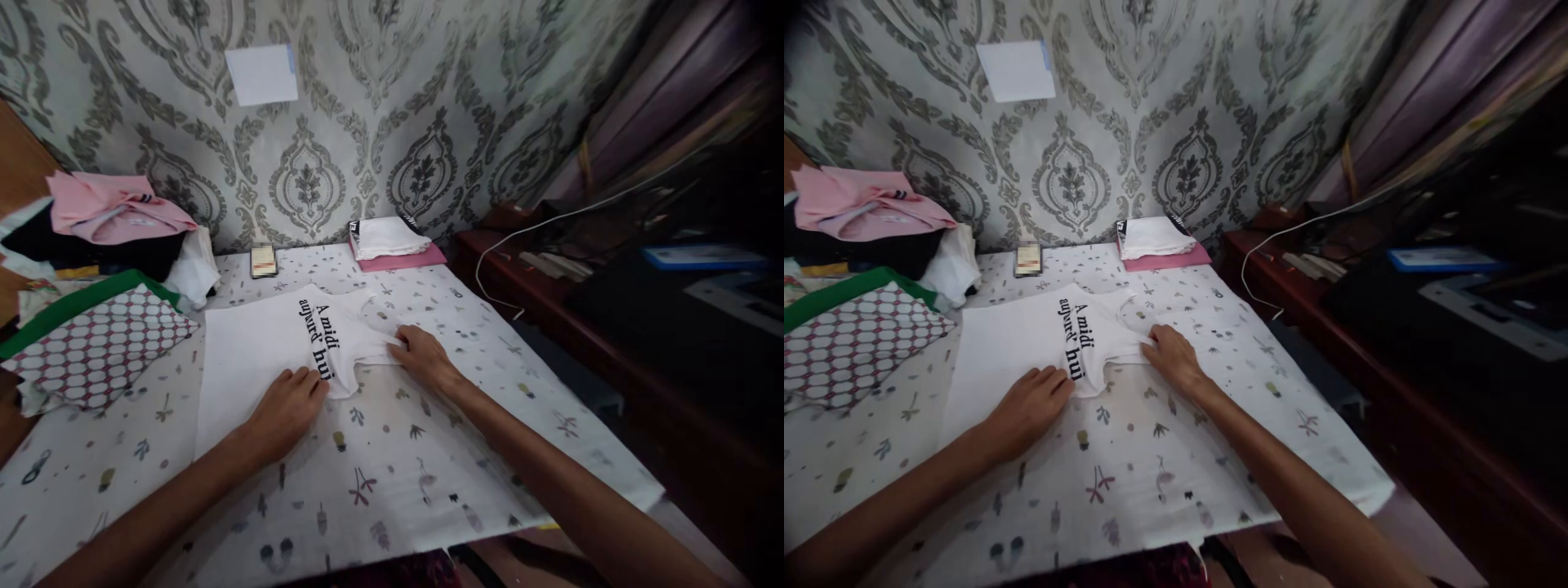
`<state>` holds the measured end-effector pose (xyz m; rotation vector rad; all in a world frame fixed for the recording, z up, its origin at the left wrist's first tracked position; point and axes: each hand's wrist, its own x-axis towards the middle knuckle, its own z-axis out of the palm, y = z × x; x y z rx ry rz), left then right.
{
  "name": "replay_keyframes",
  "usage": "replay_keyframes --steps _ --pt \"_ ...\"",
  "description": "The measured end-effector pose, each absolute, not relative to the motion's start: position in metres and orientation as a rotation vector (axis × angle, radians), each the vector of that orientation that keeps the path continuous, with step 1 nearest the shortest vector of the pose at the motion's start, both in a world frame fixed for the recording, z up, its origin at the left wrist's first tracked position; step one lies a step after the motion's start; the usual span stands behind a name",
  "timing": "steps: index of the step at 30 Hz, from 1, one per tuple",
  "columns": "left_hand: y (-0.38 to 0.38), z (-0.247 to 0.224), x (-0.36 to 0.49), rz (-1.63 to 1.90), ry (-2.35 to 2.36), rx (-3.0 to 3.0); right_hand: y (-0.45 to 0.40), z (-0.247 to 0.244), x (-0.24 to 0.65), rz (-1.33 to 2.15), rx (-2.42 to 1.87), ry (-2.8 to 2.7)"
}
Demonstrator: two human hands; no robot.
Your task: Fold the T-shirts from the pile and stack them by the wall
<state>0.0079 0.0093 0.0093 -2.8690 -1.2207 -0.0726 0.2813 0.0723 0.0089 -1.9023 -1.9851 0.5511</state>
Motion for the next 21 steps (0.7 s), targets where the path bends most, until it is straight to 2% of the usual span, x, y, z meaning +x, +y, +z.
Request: replay_keyframes --steps 5,8,11,16,21 --pt "0.005 0.039 0.0 -0.272 -1.356 -3.15 0.078 0.015 0.3 1.004 -1.7 -1.618" --pt "0.004 0.053 -0.006 -0.203 -1.407 -3.331 0.072 0.012 0.312 1.129 -1.673 -1.645" --pt "0.016 0.057 -0.009 -0.13 -1.467 -3.461 0.071 0.009 0.319 1.0 -1.712 -1.887" --pt "0.062 0.031 0.006 -0.505 -1.7 -3.09 0.116 0.007 0.311 0.645 -1.864 -1.985" --pt "0.082 -0.016 0.037 -0.342 -1.642 -2.876 0.177 0.005 0.273 0.405 -2.08 -1.908"
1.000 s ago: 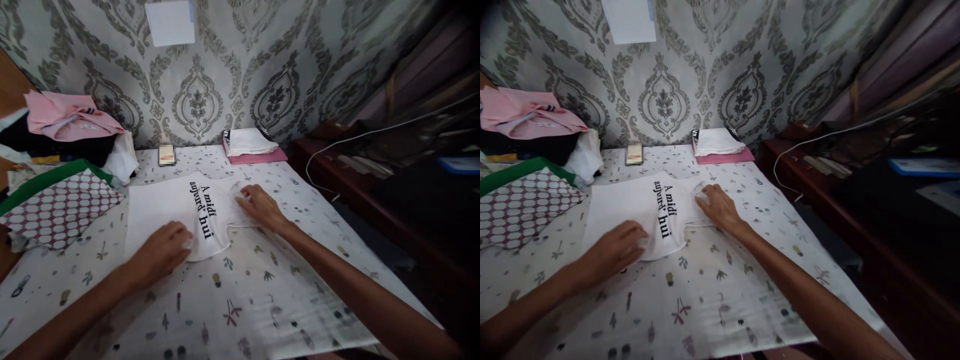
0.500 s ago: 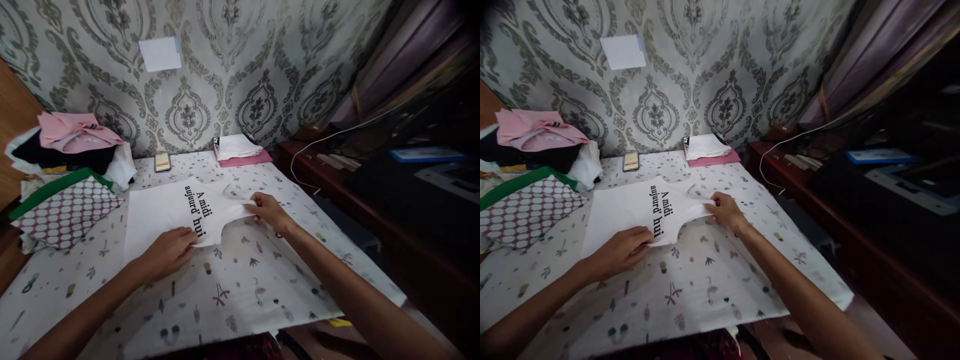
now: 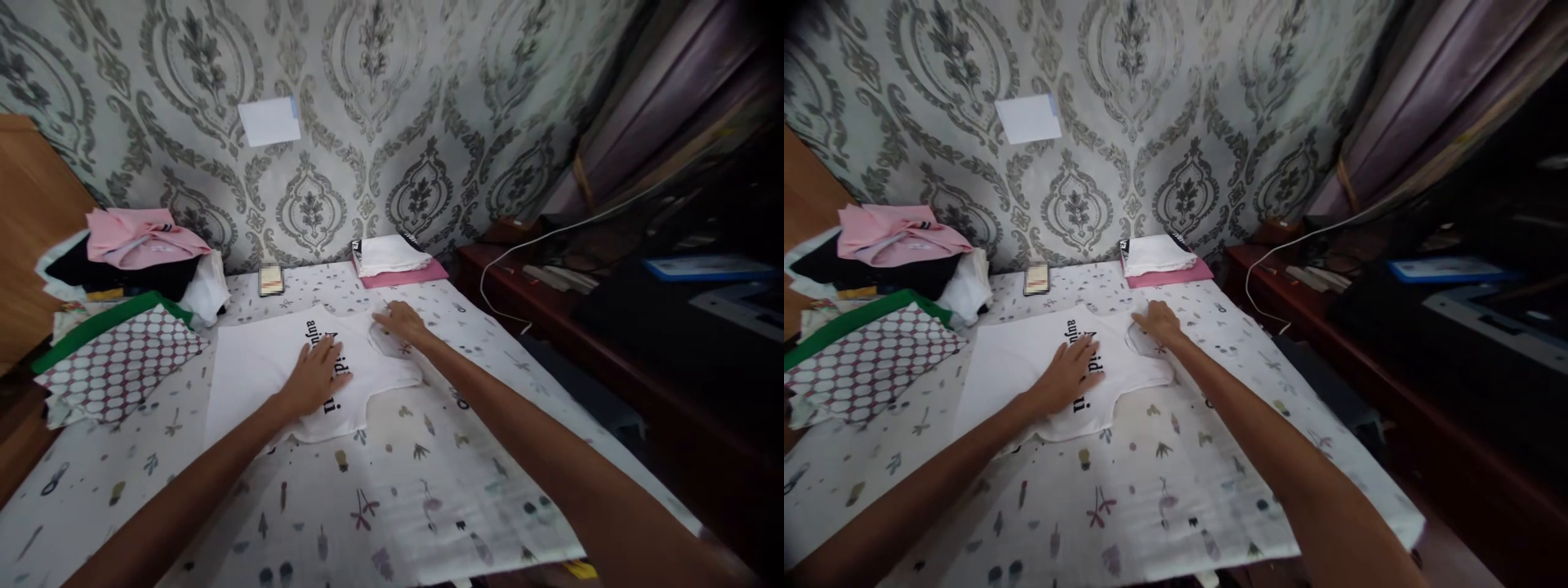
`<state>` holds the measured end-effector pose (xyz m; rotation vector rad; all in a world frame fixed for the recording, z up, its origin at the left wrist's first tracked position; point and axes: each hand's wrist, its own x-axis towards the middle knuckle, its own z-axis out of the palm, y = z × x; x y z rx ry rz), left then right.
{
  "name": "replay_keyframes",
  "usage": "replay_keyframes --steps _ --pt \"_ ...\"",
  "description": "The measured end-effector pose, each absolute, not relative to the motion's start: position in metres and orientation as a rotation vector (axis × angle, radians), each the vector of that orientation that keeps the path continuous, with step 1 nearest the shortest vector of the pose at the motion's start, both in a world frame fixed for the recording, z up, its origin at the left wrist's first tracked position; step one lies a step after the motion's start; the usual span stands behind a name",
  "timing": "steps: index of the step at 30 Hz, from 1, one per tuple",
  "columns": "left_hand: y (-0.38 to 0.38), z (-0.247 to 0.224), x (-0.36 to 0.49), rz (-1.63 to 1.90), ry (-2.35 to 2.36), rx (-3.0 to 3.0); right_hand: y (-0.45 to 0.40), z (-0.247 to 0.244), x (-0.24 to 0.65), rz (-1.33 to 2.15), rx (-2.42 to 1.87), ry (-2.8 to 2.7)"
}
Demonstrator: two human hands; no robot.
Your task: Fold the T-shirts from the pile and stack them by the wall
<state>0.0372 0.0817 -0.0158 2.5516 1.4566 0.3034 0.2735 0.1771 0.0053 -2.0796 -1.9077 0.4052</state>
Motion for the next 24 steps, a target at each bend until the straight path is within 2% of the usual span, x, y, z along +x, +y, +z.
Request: replay_keyframes --steps 3,7,11,13,15,17,18,24 --pt "0.067 -0.022 0.037 0.33 1.393 2.638 0.192 0.002 0.259 0.391 -2.072 -1.887" --pt "0.026 0.0 -0.003 0.399 1.283 2.702 0.201 -0.002 0.26 0.408 -2.055 -1.839" --pt "-0.017 0.024 -0.064 0.176 1.332 2.708 0.184 -0.001 0.259 0.273 -1.927 -1.792" --pt "-0.034 0.03 -0.09 0.0 1.418 2.688 0.153 0.003 0.25 0.206 -1.67 -1.941" --pt "-0.044 0.031 -0.109 -0.117 1.454 2.67 0.109 0.007 0.239 0.3 -1.249 -2.246" --pt "-0.049 0.031 -0.121 -0.155 1.462 2.675 0.063 0.01 0.229 0.409 -0.774 -2.598" --pt "-0.05 0.032 -0.125 -0.16 1.467 2.689 0.044 0.011 0.225 0.377 -0.668 -2.715" --pt "-0.047 0.047 -0.138 -0.191 1.457 2.724 0.009 0.015 0.224 0.109 -0.809 -2.905"
